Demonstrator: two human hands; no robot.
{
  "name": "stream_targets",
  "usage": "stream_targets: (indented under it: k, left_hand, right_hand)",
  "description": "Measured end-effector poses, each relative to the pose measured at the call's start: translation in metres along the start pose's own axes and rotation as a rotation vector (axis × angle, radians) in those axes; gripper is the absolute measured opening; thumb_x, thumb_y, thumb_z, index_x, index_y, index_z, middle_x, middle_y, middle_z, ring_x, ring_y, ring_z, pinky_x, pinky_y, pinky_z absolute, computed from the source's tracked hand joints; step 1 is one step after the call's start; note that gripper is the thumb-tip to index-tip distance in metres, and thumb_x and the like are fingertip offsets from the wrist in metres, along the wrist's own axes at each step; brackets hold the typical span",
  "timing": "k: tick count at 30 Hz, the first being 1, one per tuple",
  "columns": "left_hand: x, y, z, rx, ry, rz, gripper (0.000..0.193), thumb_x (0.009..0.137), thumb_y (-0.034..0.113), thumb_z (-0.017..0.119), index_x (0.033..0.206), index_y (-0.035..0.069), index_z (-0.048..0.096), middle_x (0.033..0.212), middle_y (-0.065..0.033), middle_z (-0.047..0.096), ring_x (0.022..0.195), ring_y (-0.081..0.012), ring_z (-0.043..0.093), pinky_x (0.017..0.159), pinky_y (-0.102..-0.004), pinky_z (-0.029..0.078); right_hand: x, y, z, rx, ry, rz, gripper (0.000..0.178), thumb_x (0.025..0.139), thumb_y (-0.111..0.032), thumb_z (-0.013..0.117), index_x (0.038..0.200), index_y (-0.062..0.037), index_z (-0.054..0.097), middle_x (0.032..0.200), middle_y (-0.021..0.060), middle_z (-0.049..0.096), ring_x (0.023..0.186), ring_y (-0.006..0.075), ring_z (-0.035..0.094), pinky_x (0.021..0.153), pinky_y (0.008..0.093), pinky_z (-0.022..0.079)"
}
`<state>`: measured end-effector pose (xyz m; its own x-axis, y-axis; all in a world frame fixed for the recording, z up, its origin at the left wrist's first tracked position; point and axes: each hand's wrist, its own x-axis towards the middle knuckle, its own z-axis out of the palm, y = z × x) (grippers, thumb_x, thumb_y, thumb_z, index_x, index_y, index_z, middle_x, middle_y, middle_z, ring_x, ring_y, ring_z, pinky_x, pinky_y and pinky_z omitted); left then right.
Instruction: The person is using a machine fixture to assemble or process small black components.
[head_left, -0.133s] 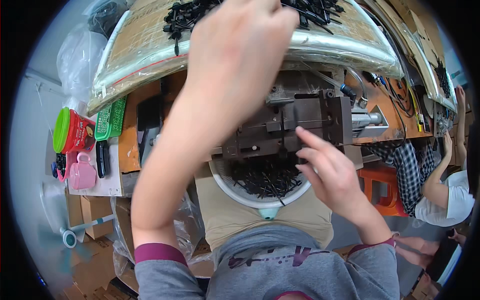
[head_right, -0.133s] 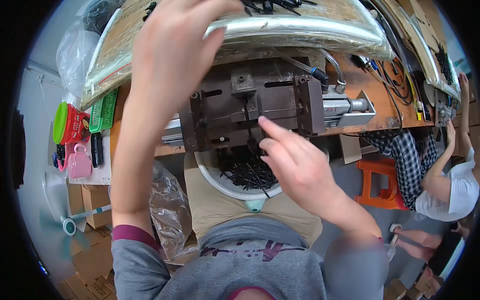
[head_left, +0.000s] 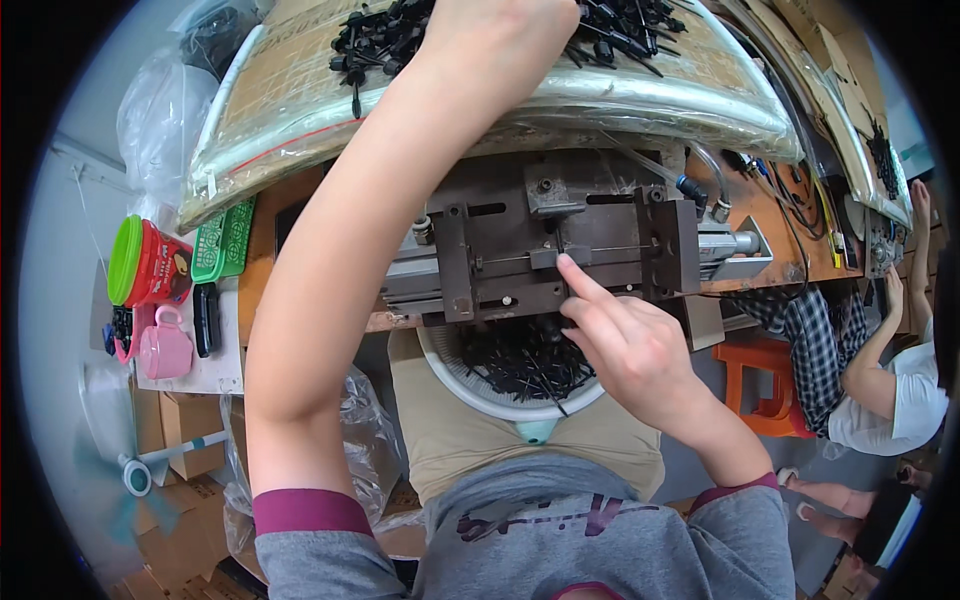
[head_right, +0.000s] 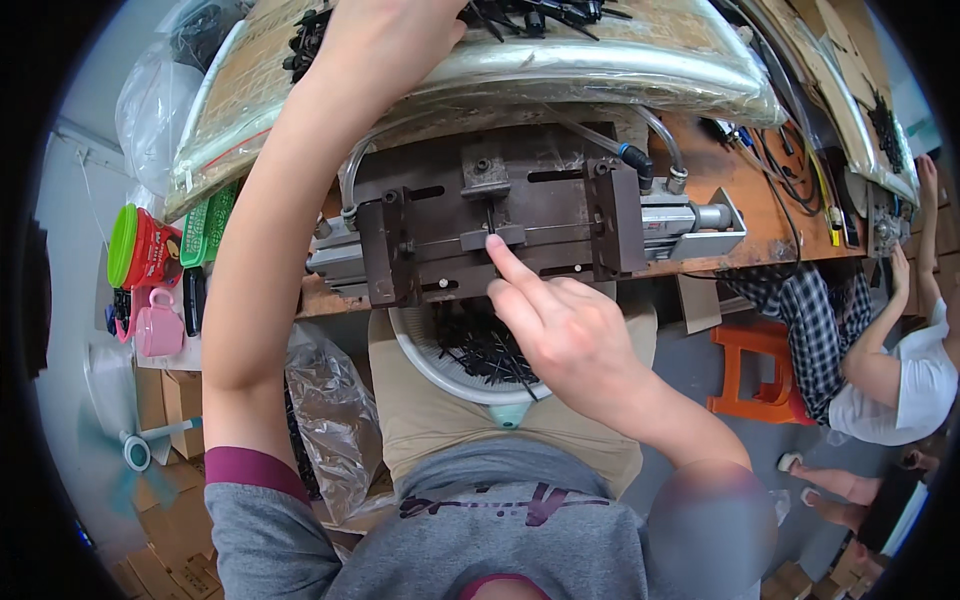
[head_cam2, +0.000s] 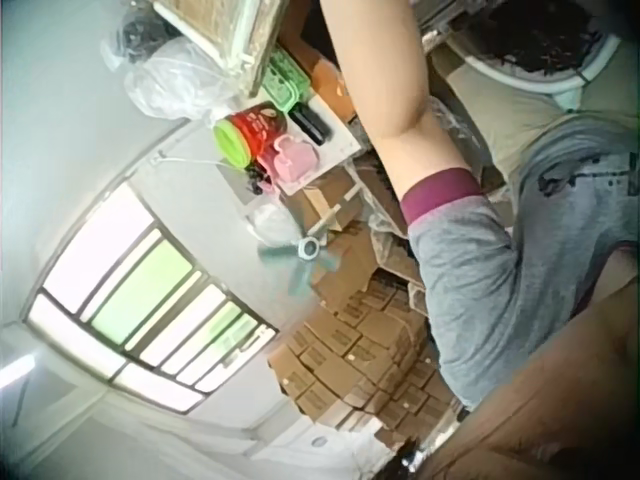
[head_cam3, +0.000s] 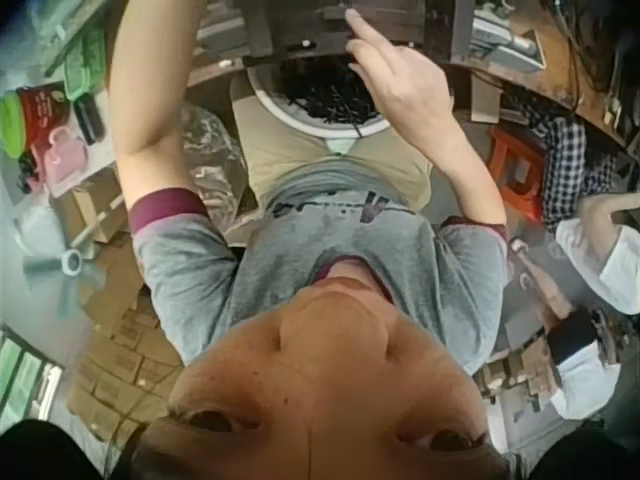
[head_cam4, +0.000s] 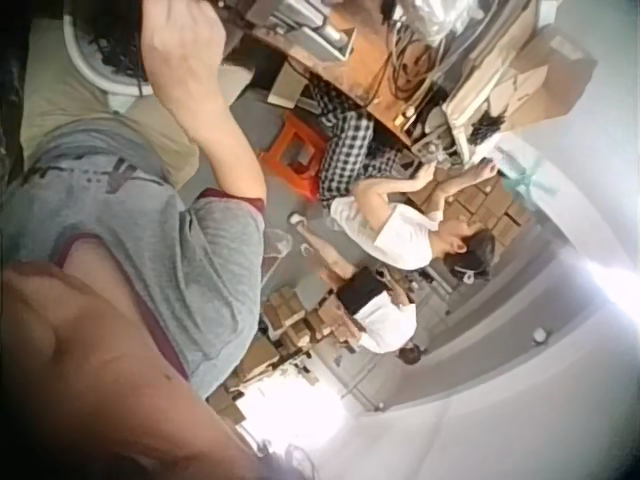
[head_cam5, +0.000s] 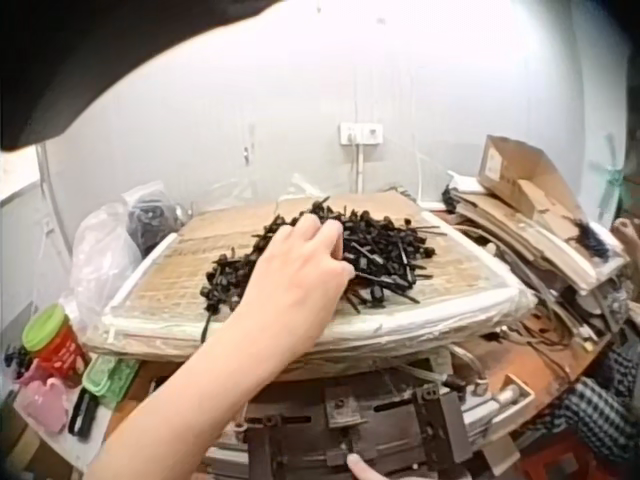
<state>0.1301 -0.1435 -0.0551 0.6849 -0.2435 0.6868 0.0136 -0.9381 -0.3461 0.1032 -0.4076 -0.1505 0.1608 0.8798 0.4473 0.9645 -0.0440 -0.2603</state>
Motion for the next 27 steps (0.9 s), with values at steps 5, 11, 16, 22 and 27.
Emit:
stream_targets:
  k: [5,11,16,22,27]
  left_hand:
    - [0.012,-0.003,0.010,-0.106,0.130,-0.031,0.012,0.082,0.011,0.067,0.079,0.002,0.075,0.089,-0.0103,0.067,0.092,-0.0268,0.062,0.083,-0.0370,0.050]
    - [0.018,0.012,-0.047,-1.030,0.095,-0.724,0.023,0.094,0.015,0.070,0.105,-0.004,0.075,0.088,-0.0119,0.076,0.071,-0.0159,0.067,0.072,-0.0291,0.054]
    - [-0.045,0.030,-0.088,-1.908,0.089,-0.937,0.033,0.097,0.017,0.067,0.124,-0.003,0.067,0.106,-0.0082,0.072,0.081,-0.0157,0.067,0.070,-0.0265,0.053]
    - [-0.096,0.091,-0.113,-1.619,0.066,-0.961,0.062,0.097,-0.003,0.051,0.155,-0.006,0.030,0.140,-0.0205,0.051,0.120,-0.0299,0.061,0.100,-0.0357,0.052]
    - [-0.126,0.108,-0.123,-1.124,-0.013,-0.842,0.039,0.083,-0.013,0.071,0.121,-0.008,0.067,0.115,-0.0175,0.068,0.089,-0.0189,0.073,0.076,-0.0256,0.060]
  right_hand:
    - [0.008,-0.002,0.000,-0.052,-0.065,-0.003,0.015,0.074,-0.005,0.065,0.088,-0.0045,0.059,0.136,0.0192,0.063,0.057,0.0171,0.059,0.059,0.0289,0.051]
    - [0.015,0.008,-0.020,0.078,-0.064,-0.014,0.028,0.077,-0.015,0.077,0.100,-0.0041,0.065,0.126,0.0138,0.069,0.068,0.0212,0.066,0.061,0.0315,0.053]
    - [0.057,0.028,-0.046,0.256,0.234,0.078,0.028,0.082,-0.019,0.082,0.102,-0.0045,0.070,0.100,0.0087,0.073,0.065,0.0180,0.068,0.060,0.0309,0.055]
    - [0.141,0.064,-0.058,0.079,0.353,0.063,0.015,0.088,-0.012,0.074,0.096,0.0000,0.071,0.087,0.0096,0.071,0.076,0.0139,0.063,0.067,0.0280,0.050]
    - [0.184,0.098,-0.044,-0.340,0.429,0.015,0.025,0.080,-0.017,0.076,0.089,0.0042,0.068,0.088,0.0196,0.070,0.092,0.0352,0.067,0.087,0.0428,0.052]
